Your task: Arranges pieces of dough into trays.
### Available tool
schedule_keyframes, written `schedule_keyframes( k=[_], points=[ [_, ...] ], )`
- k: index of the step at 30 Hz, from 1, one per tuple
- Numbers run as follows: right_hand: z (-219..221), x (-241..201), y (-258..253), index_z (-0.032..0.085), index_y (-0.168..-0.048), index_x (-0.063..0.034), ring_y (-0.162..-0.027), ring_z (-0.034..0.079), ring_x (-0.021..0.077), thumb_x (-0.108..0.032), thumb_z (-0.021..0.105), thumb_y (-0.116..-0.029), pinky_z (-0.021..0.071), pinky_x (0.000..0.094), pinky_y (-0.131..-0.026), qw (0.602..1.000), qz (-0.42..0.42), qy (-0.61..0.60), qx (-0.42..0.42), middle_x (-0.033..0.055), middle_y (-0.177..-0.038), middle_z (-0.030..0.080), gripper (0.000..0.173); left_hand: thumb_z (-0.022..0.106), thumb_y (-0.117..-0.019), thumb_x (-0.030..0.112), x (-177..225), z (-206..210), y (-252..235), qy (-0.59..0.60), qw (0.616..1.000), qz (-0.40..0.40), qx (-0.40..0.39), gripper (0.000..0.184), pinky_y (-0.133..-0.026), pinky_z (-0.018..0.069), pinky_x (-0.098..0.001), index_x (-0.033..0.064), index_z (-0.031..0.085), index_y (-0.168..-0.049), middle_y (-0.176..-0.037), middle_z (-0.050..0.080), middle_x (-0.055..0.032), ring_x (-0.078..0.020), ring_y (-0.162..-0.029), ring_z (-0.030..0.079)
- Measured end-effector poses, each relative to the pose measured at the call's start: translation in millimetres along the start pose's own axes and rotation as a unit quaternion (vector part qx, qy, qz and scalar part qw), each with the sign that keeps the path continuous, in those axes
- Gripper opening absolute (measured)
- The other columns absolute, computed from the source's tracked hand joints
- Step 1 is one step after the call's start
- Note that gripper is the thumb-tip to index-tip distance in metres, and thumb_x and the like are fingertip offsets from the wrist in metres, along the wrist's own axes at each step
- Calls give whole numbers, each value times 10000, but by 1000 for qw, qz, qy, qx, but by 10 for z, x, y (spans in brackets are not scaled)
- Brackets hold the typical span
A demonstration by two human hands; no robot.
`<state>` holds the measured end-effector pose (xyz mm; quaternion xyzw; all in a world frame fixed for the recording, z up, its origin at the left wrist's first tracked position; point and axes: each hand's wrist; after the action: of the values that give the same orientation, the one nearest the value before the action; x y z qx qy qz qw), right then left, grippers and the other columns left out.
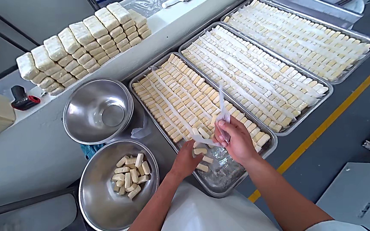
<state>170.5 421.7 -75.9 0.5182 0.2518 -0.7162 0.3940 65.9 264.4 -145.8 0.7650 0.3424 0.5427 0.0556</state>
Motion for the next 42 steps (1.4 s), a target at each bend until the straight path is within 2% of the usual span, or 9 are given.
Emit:
schedule_keyframes(
  k=[7,13,16,20,25,28,36,39,42],
  points=[
    [64,230,168,650,-1047,-125,-518,479,59,-187,504,-1037,425,195,-490,990,31,136,-8,-19,-660,534,159,660,-987,244,-296,-1115,-205,-170,973,-5,157,472,-1094,424,-634,29,590,-1401,-1450,522,-274,-441,-1358,498],
    [32,336,404,657,-1004,-117,-535,512,47,-213,521,-1014,432,187,-502,986,78,145,5,-30,-663,574,167,623,-990,394,-630,-1709,-619,-427,869,-248,27,499,-1080,341,-723,-31,664,-1249,-1462,487,-318,-506,-1414,395],
    [26,326,442,656,-1007,-103,-544,536,52,-182,513,-1009,447,183,-505,986,66,149,34,-20,-680,602,163,571,-1030,335,-686,-1796,-715,-328,916,-228,23,446,-1005,428,-713,-58,642,-1228,-1297,619,-300,-475,-1261,570],
    [144,313,356,652,-1053,-97,-568,573,69,-152,482,-1023,508,203,-552,992,42,80,83,3,-698,618,181,582,-1023,143,-232,-1562,-266,-61,987,-12,148,330,-896,541,-560,26,650,-1324,-1138,699,-211,-340,-988,685],
    [762,416,157,609,-1160,-86,-792,689,145,-139,457,-1065,608,324,-758,998,21,-3,66,50,-896,699,187,740,-904,111,72,-730,570,271,956,111,-20,578,-1011,566,-377,9,536,-1435,-1315,663,-112,-192,-1158,670],
    [1157,529,94,644,-1139,-59,-844,718,143,-106,542,-1023,624,316,-768,993,-35,107,-35,47,-942,732,161,687,-918,32,-84,-693,788,342,926,116,112,284,-906,600,-313,-45,669,-1191,-1036,747,-97,-133,-973,721],
    [1779,816,182,697,-1226,-143,-1111,683,170,-314,682,-972,589,373,-961,949,-114,220,-197,16,-1206,713,307,552,-961,-1,-1361,-1981,2165,273,850,80,443,243,-809,610,-327,30,750,-1098,-1008,760,-43,-114,-892,713],
    [1764,899,253,706,-1158,-119,-1017,710,160,-338,648,-985,611,338,-882,948,-79,250,-177,18,-1116,738,284,503,-1020,28,-2529,-2413,2851,190,793,-84,573,234,-816,592,-407,-25,718,-1096,-980,748,-103,-160,-875,705],
    [1775,988,397,707,-1095,-101,-921,718,130,-262,614,-984,609,290,-822,951,-46,265,-150,2,-1023,752,216,502,-1049,92,-3674,-2448,3131,157,794,-278,518,262,-888,531,-586,-18,732,-1111,-1031,726,-215,-341,-961,693]
  ],
)
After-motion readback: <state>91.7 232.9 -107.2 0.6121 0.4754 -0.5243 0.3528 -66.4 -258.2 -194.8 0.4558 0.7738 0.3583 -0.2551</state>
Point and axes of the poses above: each hand's wrist, its own y-axis away from the middle knuckle, its own z-axis out of the palm, x = y × z
